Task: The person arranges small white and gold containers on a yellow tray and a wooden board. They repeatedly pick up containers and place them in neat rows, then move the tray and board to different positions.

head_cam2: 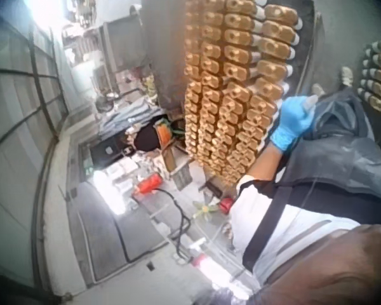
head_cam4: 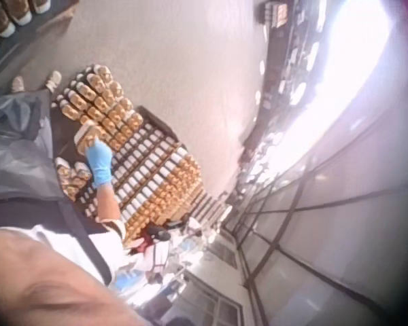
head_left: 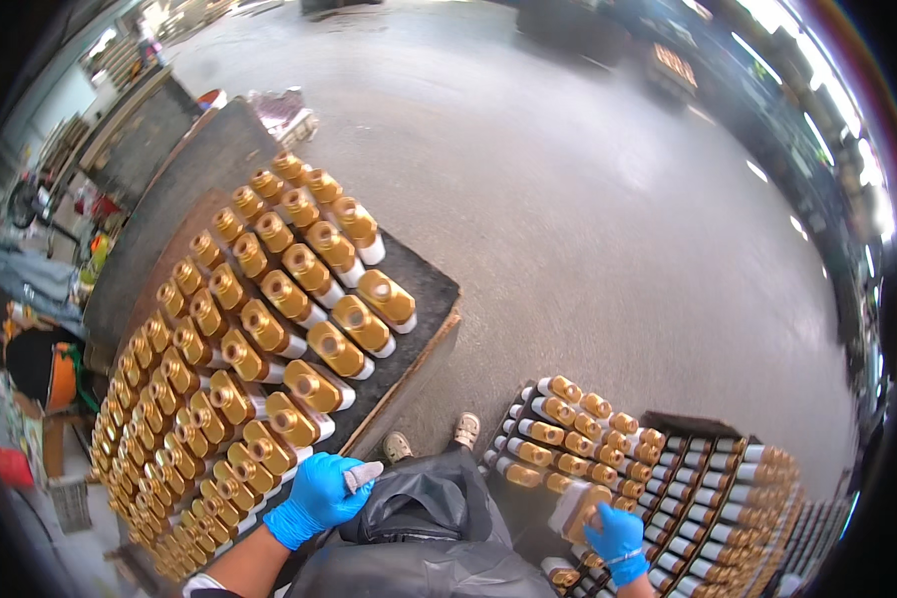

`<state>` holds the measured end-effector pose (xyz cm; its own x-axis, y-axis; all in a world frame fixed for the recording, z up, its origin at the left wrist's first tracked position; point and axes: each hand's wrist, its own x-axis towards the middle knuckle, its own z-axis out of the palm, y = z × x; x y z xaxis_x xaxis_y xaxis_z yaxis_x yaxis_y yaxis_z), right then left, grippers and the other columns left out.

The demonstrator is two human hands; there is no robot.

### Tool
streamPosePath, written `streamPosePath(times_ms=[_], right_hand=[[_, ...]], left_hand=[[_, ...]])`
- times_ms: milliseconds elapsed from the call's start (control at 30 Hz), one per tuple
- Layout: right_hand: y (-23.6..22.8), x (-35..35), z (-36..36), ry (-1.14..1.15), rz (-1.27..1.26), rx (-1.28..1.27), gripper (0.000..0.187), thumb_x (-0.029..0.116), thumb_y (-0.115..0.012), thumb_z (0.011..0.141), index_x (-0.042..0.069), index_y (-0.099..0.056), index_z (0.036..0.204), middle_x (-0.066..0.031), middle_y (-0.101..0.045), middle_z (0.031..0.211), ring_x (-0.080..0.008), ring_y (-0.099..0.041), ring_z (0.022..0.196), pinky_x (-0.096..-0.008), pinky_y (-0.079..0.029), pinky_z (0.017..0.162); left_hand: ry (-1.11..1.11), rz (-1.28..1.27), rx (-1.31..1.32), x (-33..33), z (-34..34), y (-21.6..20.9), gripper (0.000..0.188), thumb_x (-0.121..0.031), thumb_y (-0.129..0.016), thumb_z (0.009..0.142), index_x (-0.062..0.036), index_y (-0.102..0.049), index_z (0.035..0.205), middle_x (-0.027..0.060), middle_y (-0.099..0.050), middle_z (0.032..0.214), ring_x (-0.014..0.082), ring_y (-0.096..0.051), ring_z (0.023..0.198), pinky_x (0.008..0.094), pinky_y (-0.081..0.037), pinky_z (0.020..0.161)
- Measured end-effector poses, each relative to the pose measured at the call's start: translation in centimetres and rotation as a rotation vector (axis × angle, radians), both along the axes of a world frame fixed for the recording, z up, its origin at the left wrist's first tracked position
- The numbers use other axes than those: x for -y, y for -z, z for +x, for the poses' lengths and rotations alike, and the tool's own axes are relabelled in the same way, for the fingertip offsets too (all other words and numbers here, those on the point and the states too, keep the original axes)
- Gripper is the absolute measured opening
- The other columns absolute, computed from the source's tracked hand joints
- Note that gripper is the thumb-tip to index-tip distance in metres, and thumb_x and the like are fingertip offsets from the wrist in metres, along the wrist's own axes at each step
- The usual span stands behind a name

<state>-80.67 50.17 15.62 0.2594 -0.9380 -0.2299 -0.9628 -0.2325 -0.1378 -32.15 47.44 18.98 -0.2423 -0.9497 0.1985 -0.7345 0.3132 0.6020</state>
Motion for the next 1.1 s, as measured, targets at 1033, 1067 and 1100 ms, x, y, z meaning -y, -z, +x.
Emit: streamPosePath(times_ms=[1033, 1067, 1100], right_hand=[[5.1, 47.4, 41.5, -1.294, -0.016, 0.062, 0.026, 0.033, -0.062, 0.073, 0.008, -0.064, 0.078, -0.0175, -0.064, 0.071, -0.0370, -0.062, 0.064, -0.0432, -0.051, 0.056], [5.1, 47.6, 41.3, -1.283, -0.020, 0.096, 0.027, 0.034, -0.062, 0.074, 0.007, -0.065, 0.072, -0.0174, -0.064, 0.071, -0.0375, -0.062, 0.063, -0.0437, -0.051, 0.056], [5.0, 47.9, 41.1, -1.265, 0.006, -0.008, 0.028, 0.035, -0.063, 0.074, 0.008, -0.064, 0.079, -0.0173, -0.064, 0.074, -0.0373, -0.063, 0.067, -0.0439, -0.051, 0.059]], left_hand=[[-1.583, 0.381, -0.366, -14.8, -19.9, 7.2, 0.021, -0.013, -0.062, 0.088, 0.0024, -0.064, 0.103, 0.0065, -0.065, 0.079, 0.0138, -0.060, 0.068, 0.0230, -0.051, 0.062], [-1.578, 0.388, -0.237, -11.0, -18.3, 2.8, 0.022, -0.013, -0.062, 0.088, 0.0034, -0.064, 0.102, 0.0062, -0.065, 0.078, 0.0136, -0.060, 0.069, 0.0240, -0.051, 0.062], [-1.366, 0.123, 0.352, -7.3, -16.0, -1.4, 0.015, -0.011, -0.062, 0.083, 0.0030, -0.063, 0.089, 0.0045, -0.061, 0.070, 0.0140, -0.056, 0.060, 0.0281, -0.048, 0.052]])
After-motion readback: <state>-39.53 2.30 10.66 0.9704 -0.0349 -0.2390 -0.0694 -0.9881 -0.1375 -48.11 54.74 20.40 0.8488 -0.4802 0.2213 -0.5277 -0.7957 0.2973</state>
